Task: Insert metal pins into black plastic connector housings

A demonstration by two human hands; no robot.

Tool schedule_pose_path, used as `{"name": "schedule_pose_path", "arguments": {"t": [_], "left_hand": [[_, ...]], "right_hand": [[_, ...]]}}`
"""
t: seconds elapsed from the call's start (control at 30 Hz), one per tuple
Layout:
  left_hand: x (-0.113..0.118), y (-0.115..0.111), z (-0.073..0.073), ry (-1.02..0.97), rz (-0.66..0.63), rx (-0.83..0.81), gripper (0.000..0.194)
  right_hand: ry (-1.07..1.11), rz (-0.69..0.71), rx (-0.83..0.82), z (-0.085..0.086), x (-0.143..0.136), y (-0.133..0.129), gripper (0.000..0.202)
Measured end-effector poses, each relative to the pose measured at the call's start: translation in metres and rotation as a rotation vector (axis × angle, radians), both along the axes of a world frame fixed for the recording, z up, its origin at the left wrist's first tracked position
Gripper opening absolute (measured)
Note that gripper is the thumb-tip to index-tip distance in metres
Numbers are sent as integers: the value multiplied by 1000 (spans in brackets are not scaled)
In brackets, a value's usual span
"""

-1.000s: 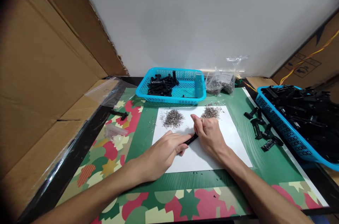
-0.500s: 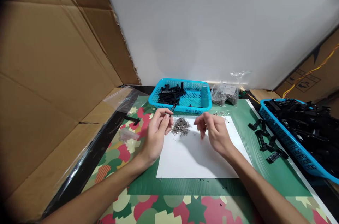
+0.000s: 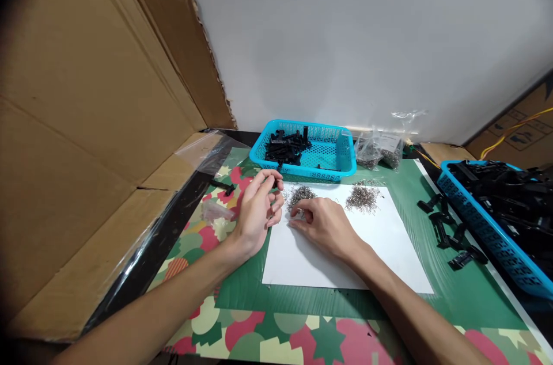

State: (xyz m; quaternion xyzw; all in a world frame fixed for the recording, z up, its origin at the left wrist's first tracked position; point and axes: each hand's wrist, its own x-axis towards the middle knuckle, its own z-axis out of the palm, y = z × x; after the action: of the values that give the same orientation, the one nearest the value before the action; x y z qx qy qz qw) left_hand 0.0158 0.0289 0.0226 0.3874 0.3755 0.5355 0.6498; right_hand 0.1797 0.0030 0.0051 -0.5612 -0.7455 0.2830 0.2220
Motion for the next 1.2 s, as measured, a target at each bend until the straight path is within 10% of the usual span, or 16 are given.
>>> {"name": "schedule_pose_path", "arguments": {"t": [0.9,1.2], "left_hand": [[1,-10,-2,149,-82,296,23],[2,-21,1,156,-474,213,30]], "right_hand": [[773,-16,-217,7,9,-10,22],[1004,-50,-11,9,29,-10,13]]}}
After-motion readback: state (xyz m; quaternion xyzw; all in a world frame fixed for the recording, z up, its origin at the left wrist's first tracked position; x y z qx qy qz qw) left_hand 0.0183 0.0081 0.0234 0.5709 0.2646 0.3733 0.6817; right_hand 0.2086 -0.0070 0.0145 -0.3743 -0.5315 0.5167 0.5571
